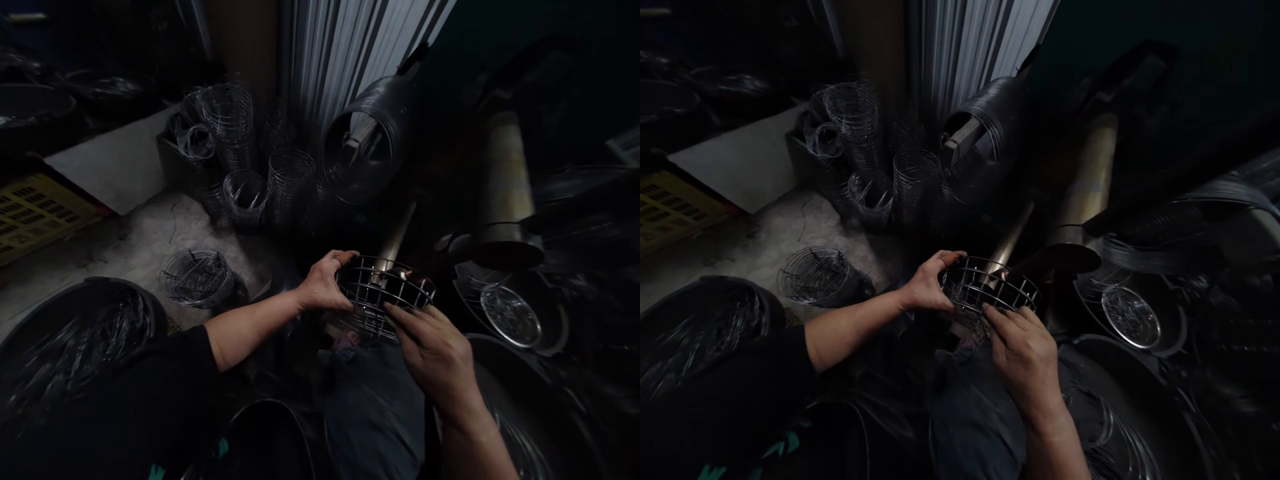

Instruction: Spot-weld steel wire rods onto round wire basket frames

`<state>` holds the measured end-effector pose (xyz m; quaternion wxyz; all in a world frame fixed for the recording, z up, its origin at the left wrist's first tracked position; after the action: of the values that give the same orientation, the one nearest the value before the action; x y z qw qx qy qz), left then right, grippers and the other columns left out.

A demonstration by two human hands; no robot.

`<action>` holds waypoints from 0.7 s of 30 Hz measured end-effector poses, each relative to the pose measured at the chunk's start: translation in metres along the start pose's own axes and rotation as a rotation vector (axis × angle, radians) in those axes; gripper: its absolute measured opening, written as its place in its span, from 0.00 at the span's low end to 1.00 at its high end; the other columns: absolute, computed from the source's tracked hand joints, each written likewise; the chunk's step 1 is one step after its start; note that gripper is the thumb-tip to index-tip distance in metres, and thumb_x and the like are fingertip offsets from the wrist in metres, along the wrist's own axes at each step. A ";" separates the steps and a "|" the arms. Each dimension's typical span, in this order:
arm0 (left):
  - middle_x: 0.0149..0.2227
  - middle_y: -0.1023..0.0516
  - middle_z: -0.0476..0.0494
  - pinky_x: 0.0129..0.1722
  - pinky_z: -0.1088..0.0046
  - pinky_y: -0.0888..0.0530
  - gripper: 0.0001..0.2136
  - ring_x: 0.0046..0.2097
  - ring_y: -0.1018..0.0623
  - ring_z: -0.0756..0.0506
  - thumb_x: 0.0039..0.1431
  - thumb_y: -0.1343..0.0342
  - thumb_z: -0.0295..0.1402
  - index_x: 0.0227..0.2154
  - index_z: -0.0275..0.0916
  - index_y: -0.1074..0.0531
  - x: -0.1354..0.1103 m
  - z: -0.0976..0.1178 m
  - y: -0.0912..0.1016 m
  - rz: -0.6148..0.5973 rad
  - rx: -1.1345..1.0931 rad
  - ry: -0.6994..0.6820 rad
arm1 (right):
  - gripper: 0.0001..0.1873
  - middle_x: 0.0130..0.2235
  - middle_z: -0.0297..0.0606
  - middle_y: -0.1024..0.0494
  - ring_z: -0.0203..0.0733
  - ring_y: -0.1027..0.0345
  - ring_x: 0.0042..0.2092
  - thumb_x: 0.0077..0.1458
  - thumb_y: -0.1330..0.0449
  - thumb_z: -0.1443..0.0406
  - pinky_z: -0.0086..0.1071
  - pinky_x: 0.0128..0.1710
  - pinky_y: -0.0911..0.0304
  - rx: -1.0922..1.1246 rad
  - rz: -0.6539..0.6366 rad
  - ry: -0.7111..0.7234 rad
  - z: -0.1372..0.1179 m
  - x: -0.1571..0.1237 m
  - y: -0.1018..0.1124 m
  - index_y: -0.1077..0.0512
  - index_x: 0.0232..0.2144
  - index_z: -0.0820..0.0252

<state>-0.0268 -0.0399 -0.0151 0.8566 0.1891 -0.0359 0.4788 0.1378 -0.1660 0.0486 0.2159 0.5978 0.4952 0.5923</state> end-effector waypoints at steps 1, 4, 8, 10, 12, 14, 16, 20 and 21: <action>0.52 0.33 0.41 0.55 0.63 0.30 0.47 0.52 0.27 0.40 0.24 0.27 0.40 0.55 0.40 0.35 0.002 -0.001 -0.001 0.000 -0.004 0.006 | 0.12 0.31 0.38 0.21 0.39 0.30 0.30 0.60 0.46 0.68 0.35 0.35 0.33 0.005 -0.002 -0.004 0.002 0.002 0.000 0.23 0.40 0.60; 0.52 0.33 0.40 0.55 0.62 0.30 0.47 0.52 0.28 0.40 0.23 0.27 0.41 0.55 0.38 0.35 0.004 -0.003 -0.002 -0.004 -0.009 0.020 | 0.11 0.32 0.38 0.21 0.39 0.31 0.31 0.60 0.45 0.68 0.34 0.36 0.33 0.030 0.004 -0.004 0.006 0.003 0.000 0.23 0.39 0.61; 0.52 0.33 0.42 0.54 0.62 0.29 0.47 0.51 0.28 0.40 0.24 0.27 0.39 0.55 0.40 0.36 0.004 -0.004 -0.003 -0.011 -0.004 0.042 | 0.11 0.31 0.38 0.20 0.39 0.31 0.31 0.60 0.45 0.67 0.34 0.35 0.33 0.025 0.028 -0.022 0.005 0.002 -0.002 0.22 0.38 0.60; 0.51 0.33 0.42 0.53 0.63 0.29 0.46 0.50 0.28 0.41 0.24 0.28 0.37 0.55 0.40 0.35 0.008 -0.005 -0.003 -0.020 -0.001 0.045 | 0.12 0.31 0.38 0.21 0.39 0.31 0.30 0.60 0.46 0.66 0.33 0.34 0.33 0.017 0.019 -0.045 0.007 0.004 -0.004 0.22 0.38 0.60; 0.50 0.33 0.42 0.52 0.63 0.28 0.46 0.49 0.28 0.41 0.23 0.28 0.36 0.54 0.40 0.34 0.016 -0.005 -0.003 -0.014 0.008 0.059 | 0.13 0.32 0.38 0.20 0.40 0.30 0.31 0.60 0.46 0.64 0.34 0.35 0.33 0.010 0.024 -0.083 0.013 0.008 -0.007 0.22 0.38 0.59; 0.50 0.33 0.42 0.52 0.63 0.28 0.47 0.49 0.28 0.41 0.22 0.27 0.37 0.55 0.39 0.34 0.023 -0.005 -0.004 0.010 0.024 0.083 | 0.13 0.33 0.38 0.20 0.42 0.28 0.34 0.60 0.46 0.63 0.36 0.37 0.33 0.016 0.040 -0.128 0.021 0.013 -0.009 0.22 0.37 0.58; 0.49 0.32 0.41 0.52 0.62 0.28 0.50 0.48 0.28 0.41 0.19 0.27 0.39 0.54 0.37 0.34 0.029 -0.006 -0.004 0.021 0.029 0.104 | 0.13 0.34 0.39 0.20 0.43 0.27 0.36 0.59 0.46 0.61 0.37 0.38 0.32 0.056 0.048 -0.162 0.027 0.017 -0.011 0.21 0.37 0.57; 0.48 0.32 0.41 0.51 0.61 0.28 0.50 0.48 0.28 0.40 0.17 0.26 0.39 0.54 0.37 0.34 0.033 -0.010 -0.006 0.030 -0.010 0.115 | 0.13 0.38 0.40 0.20 0.45 0.27 0.38 0.59 0.43 0.61 0.40 0.43 0.32 0.140 0.096 -0.257 0.021 0.011 -0.004 0.22 0.42 0.57; 0.49 0.32 0.41 0.52 0.61 0.28 0.50 0.49 0.28 0.40 0.17 0.26 0.39 0.54 0.37 0.34 0.034 -0.011 -0.007 0.029 -0.020 0.112 | 0.13 0.39 0.40 0.21 0.45 0.27 0.39 0.59 0.42 0.61 0.40 0.45 0.32 0.175 0.140 -0.325 0.016 0.007 -0.001 0.23 0.44 0.57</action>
<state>-0.0040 -0.0118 -0.0193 0.8520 0.1528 0.0044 0.5007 0.1509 -0.1543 0.0482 0.1984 0.7349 0.4606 0.4564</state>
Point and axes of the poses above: each hand's wrist, its own x-axis towards the middle knuckle, its own y-axis out of the back of the hand, z = x × y, the point moved 1 cm from there along x, towards the middle knuckle
